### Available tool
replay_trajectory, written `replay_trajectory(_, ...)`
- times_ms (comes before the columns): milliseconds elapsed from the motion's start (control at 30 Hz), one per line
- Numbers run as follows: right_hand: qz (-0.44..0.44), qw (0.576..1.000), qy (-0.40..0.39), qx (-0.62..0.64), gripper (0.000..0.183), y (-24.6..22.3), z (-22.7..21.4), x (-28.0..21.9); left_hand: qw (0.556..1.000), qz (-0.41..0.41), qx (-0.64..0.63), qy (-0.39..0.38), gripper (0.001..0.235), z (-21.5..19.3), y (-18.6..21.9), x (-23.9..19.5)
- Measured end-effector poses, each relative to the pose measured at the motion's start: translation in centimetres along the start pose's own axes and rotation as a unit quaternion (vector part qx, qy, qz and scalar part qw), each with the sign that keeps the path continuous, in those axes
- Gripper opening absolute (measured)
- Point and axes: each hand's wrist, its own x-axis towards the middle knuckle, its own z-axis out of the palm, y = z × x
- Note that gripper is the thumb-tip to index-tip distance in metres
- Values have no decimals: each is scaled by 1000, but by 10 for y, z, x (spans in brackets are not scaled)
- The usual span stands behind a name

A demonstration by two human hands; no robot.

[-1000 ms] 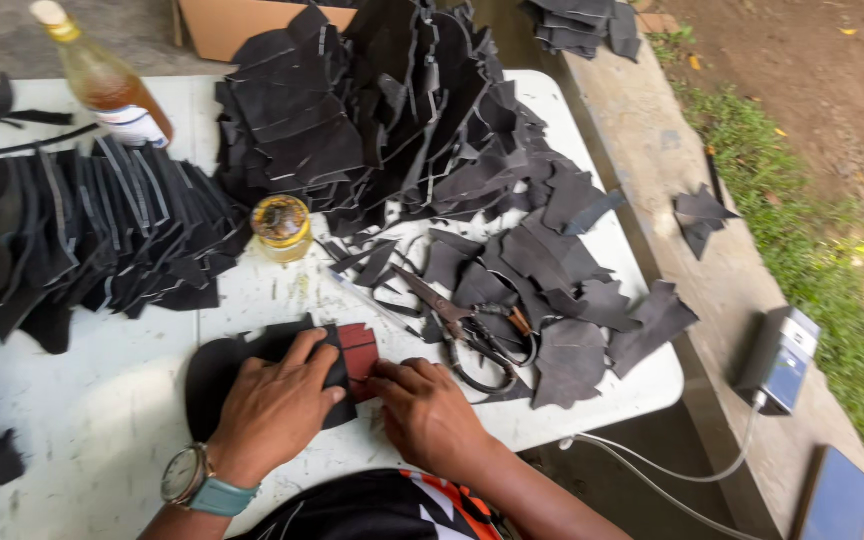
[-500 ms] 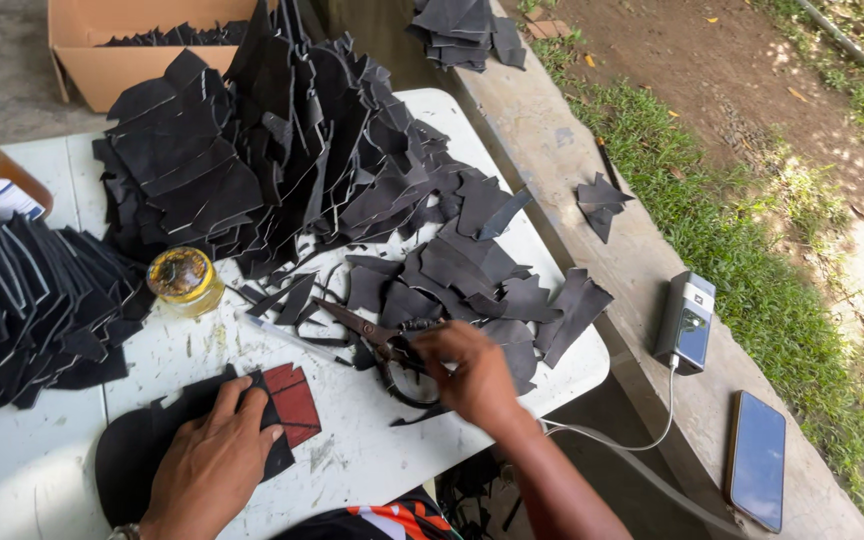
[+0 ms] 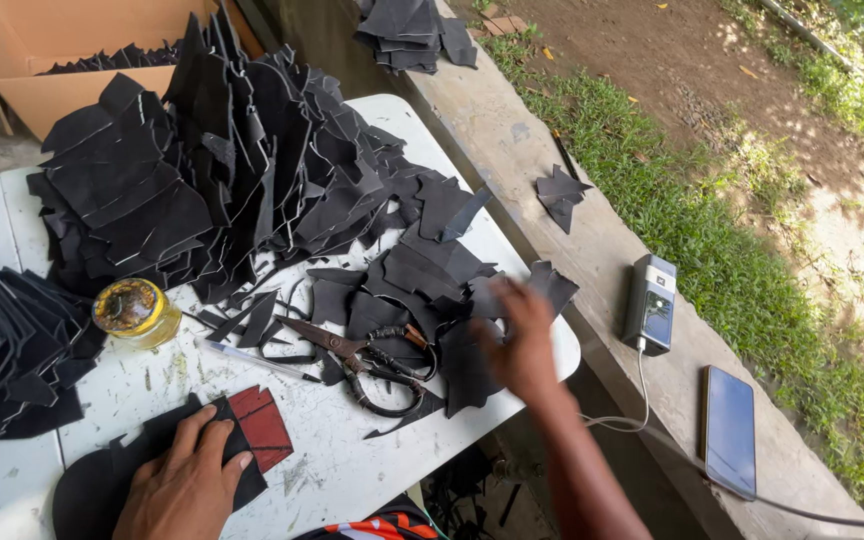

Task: The person aligns black rubber pieces on a red template, marks them with a pen, and cuts them using shears. The person repeats this process for multiple pieces, stacking the cut pieces on the table.

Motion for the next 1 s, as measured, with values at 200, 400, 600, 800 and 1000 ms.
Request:
replay_trajectory(200, -11, 995, -99, 22, 36, -43, 43, -36, 1000, -6, -7, 14, 63, 6, -5, 9)
replay_trajectory(400, -62, 991, -119, -3, 40, -53, 32, -42, 999, 4, -4, 35, 61, 13, -5, 5)
replay_trajectory(600, -75, 991, -107, 14, 42, -43, 26, -45, 996, 14, -18, 85, 59, 4, 2, -9)
replay_trajectory(800, 52, 998, 15, -19, 47, 14, -6, 2, 964, 116, -88, 224, 44, 9, -4, -36)
replay_trajectory(1000, 162, 952, -171, -196, 46, 41, -2, 0, 950, 144, -101, 260, 40, 10, -7, -35)
